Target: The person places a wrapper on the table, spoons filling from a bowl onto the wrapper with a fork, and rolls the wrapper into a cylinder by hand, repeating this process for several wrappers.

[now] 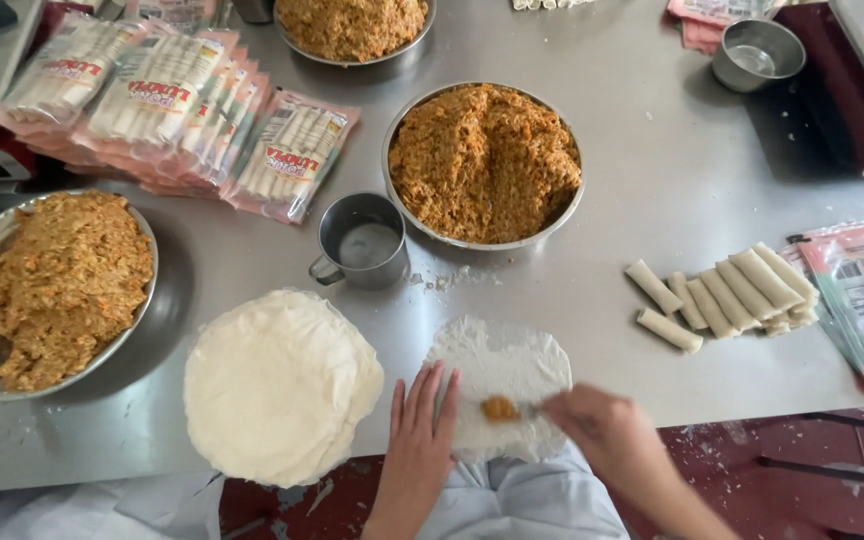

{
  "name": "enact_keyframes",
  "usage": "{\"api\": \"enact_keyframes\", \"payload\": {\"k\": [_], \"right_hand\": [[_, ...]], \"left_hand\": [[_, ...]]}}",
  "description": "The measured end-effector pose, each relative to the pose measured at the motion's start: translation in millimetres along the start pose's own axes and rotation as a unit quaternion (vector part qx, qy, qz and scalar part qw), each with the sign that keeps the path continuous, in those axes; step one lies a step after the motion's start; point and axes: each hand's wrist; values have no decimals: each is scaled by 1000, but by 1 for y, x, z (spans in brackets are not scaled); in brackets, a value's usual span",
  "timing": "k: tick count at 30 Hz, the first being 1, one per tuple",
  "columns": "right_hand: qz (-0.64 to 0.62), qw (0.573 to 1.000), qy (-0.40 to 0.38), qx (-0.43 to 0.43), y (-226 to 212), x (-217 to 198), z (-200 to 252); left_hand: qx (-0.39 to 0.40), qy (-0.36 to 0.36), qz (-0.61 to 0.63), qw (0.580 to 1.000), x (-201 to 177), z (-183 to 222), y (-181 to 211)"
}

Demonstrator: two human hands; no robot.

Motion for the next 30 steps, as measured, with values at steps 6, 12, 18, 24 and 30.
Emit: {"api": "enact_keyframes", "payload": {"k": [6, 12, 18, 24, 30], "right_hand": [[196, 951, 158, -182, -40, -79, -58], [606, 721, 243, -233, -11, -59, -213], [243, 950, 84, -177, -32, -93, -181], [132, 985, -91, -58, -26, -71, -63], [91, 987, 37, -126, -14, -20, -13]], "left_hand": [[47, -23, 253, 966, -12, -6, 3], [-10, -62, 274, 960, -6, -7, 7], [-2, -48, 277, 960, -7, -9, 7], [-22, -37, 321, 946, -12, -11, 8], [-26, -46, 318, 947, -10, -11, 8]]}}
Point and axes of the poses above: each hand's wrist, its own z-axis away from the middle knuckle, its own x-axis out of the palm, y = z × x, and after that the axes turned 4 degrees about z, right-handed
